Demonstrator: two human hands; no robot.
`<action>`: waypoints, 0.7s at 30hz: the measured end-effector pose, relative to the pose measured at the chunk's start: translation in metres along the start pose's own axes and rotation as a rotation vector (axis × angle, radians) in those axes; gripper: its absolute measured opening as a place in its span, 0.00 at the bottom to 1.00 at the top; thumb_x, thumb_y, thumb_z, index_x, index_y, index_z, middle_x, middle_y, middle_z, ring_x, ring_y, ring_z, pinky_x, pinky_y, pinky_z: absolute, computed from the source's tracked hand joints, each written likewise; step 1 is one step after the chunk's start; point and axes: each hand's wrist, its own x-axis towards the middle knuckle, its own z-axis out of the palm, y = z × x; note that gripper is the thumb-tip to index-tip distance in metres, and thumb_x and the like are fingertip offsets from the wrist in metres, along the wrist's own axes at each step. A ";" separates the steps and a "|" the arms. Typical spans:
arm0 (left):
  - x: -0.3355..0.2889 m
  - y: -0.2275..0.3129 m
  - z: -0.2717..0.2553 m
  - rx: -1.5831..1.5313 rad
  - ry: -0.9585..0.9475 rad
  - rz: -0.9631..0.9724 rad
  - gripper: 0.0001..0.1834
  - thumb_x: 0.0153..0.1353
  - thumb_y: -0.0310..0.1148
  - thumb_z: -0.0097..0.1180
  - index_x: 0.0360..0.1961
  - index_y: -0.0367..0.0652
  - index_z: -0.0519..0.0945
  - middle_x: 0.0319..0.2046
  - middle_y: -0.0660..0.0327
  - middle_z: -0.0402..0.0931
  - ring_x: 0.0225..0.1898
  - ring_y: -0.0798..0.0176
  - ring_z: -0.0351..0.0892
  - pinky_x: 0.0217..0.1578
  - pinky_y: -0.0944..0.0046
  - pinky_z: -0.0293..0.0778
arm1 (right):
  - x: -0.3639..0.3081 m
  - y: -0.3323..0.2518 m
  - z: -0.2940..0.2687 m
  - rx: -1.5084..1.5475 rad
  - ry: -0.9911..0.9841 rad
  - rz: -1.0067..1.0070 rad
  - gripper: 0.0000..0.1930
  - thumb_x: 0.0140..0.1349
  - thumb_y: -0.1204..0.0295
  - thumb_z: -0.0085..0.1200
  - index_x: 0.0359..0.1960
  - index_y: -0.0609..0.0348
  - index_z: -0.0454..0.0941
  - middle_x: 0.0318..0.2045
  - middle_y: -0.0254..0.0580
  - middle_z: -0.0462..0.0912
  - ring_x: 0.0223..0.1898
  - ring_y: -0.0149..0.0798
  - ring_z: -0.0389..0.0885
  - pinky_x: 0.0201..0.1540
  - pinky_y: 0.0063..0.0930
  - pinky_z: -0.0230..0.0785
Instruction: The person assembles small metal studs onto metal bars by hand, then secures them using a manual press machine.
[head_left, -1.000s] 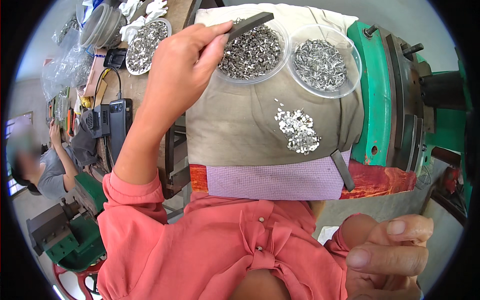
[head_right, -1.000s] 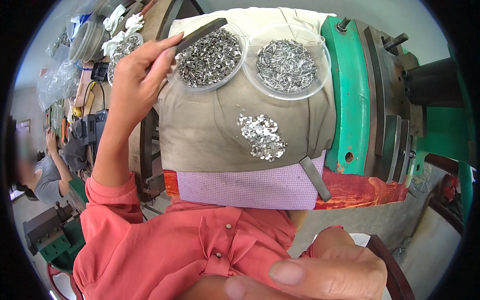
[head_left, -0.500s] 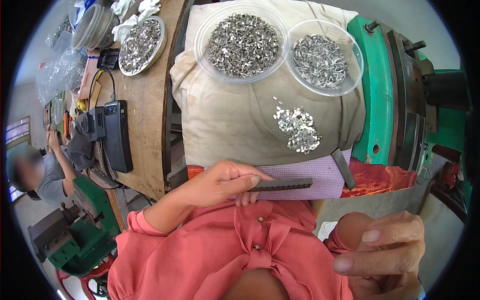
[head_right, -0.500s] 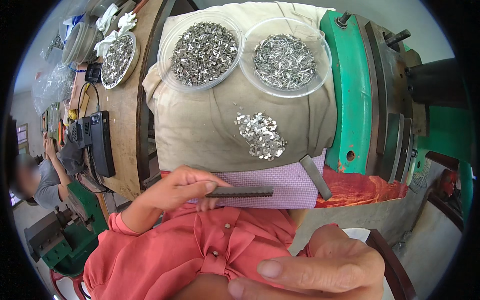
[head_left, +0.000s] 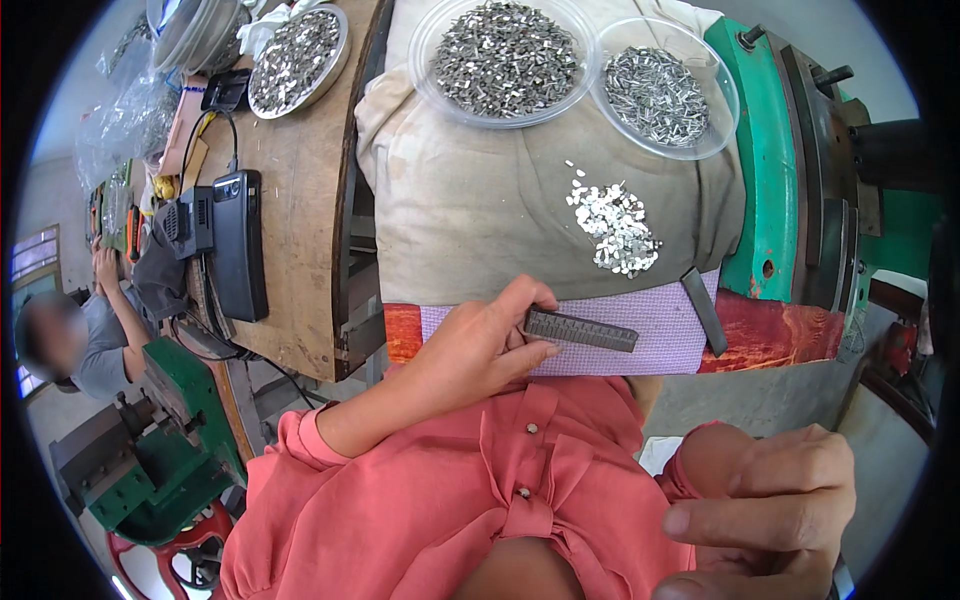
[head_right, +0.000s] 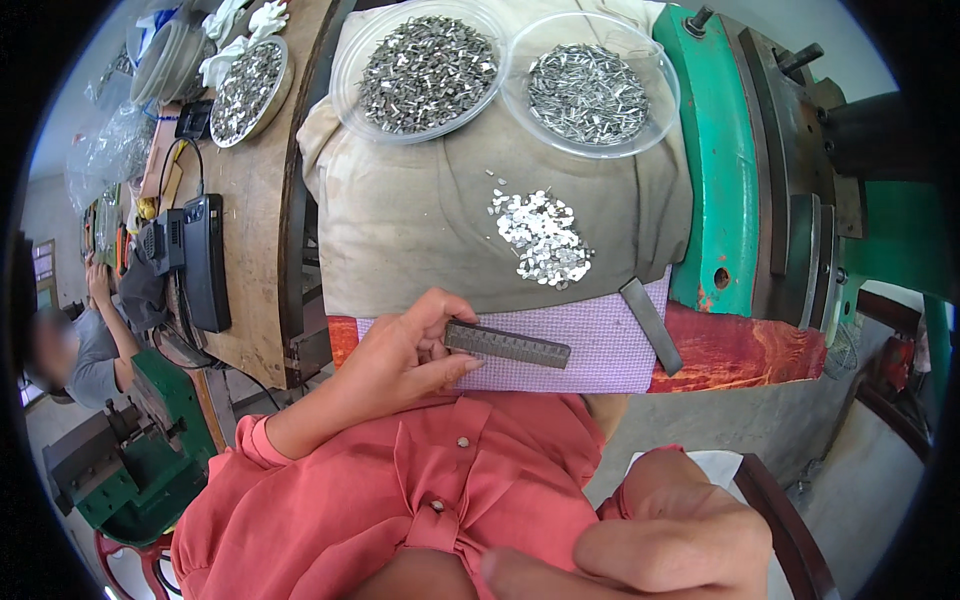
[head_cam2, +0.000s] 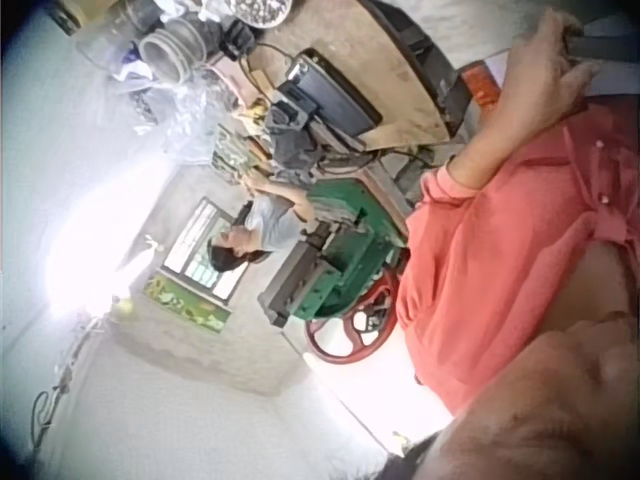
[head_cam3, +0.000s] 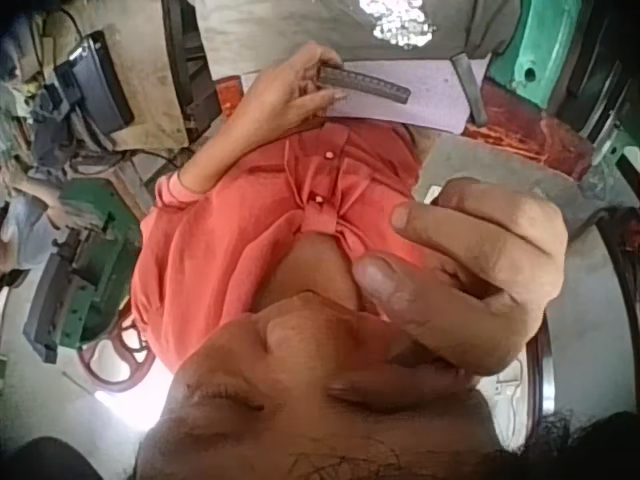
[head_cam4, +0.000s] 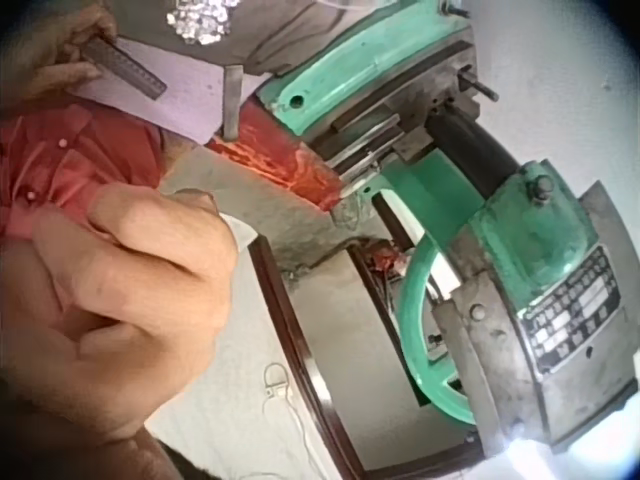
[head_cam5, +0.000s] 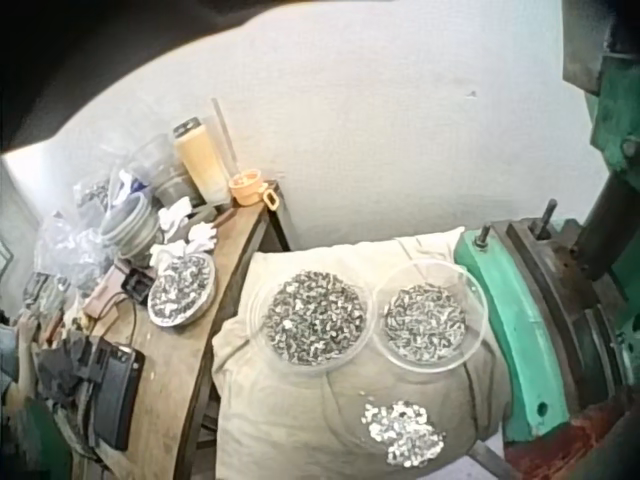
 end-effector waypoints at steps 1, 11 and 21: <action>-0.001 -0.002 0.002 -0.005 -0.005 -0.008 0.12 0.68 0.30 0.57 0.48 0.41 0.70 0.26 0.52 0.79 0.23 0.58 0.80 0.22 0.61 0.73 | -0.002 0.004 0.002 0.025 -0.086 -0.087 0.23 0.54 0.40 0.62 0.36 0.43 0.88 0.31 0.39 0.84 0.29 0.38 0.75 0.30 0.26 0.67; 0.007 -0.023 0.018 0.672 0.342 0.411 0.16 0.58 0.35 0.66 0.44 0.44 0.76 0.33 0.55 0.78 0.32 0.47 0.81 0.30 0.51 0.75 | 0.011 -0.032 0.061 0.038 0.105 -0.033 0.21 0.59 0.42 0.59 0.39 0.43 0.87 0.31 0.36 0.82 0.27 0.37 0.75 0.27 0.25 0.65; 0.014 -0.028 0.027 0.665 0.524 0.484 0.16 0.57 0.36 0.67 0.42 0.46 0.76 0.30 0.58 0.81 0.30 0.51 0.82 0.28 0.55 0.75 | 0.045 -0.038 0.142 0.316 0.423 -0.435 0.19 0.59 0.43 0.59 0.40 0.41 0.86 0.30 0.31 0.80 0.26 0.36 0.77 0.26 0.24 0.65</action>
